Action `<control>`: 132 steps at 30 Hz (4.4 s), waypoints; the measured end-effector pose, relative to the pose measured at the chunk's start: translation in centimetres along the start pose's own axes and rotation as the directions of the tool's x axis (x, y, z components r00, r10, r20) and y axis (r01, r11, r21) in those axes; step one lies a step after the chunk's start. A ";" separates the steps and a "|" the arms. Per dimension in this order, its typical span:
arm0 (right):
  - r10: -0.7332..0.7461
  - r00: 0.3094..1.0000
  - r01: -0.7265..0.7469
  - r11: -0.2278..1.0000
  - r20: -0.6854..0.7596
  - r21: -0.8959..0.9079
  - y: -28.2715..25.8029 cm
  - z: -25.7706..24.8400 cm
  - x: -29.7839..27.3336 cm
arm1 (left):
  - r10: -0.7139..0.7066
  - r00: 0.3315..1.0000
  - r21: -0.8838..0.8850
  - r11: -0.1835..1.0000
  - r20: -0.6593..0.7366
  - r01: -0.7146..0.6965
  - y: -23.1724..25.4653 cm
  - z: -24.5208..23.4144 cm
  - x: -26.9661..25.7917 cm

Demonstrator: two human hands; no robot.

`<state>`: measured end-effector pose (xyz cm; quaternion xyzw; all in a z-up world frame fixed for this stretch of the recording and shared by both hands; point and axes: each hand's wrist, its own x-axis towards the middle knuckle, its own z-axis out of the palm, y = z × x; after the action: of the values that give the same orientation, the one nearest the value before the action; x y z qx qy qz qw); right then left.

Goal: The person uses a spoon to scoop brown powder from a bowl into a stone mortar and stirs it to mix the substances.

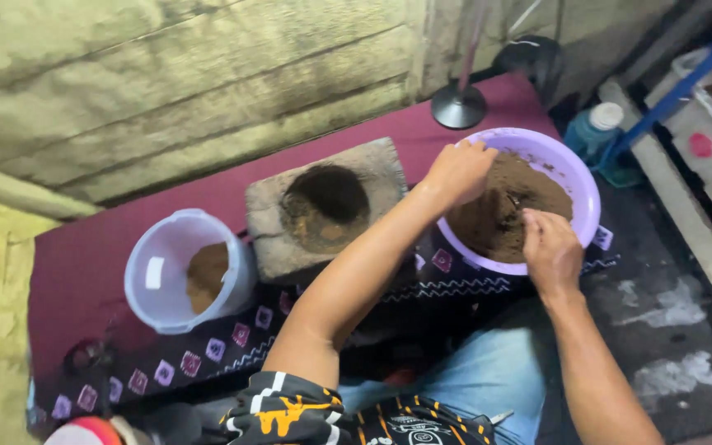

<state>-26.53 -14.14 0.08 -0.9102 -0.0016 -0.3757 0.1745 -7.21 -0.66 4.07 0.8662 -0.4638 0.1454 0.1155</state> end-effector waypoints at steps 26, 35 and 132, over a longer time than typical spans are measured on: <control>0.116 0.986 -0.128 0.986 0.122 0.102 -6.0 -1.6 -0.9 | -0.068 0.964 -0.178 0.984 -0.257 0.022 -1.2 -6.7 -10.7; 0.193 0.978 -0.203 0.969 0.080 0.142 -4.9 -3.7 -0.9 | 0.003 0.992 -0.347 0.937 -0.129 -0.048 3.6 -2.7 -9.7; -0.761 0.231 0.921 0.372 0.606 0.118 -43.9 28.6 10.9 | -0.894 0.320 -0.273 0.408 -0.315 0.871 -24.3 -19.5 -47.2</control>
<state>-5.07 34.77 2.61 -0.8379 -0.4982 -0.1144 -0.1916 -14.59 55.47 3.71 0.9216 0.1147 0.2262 0.2938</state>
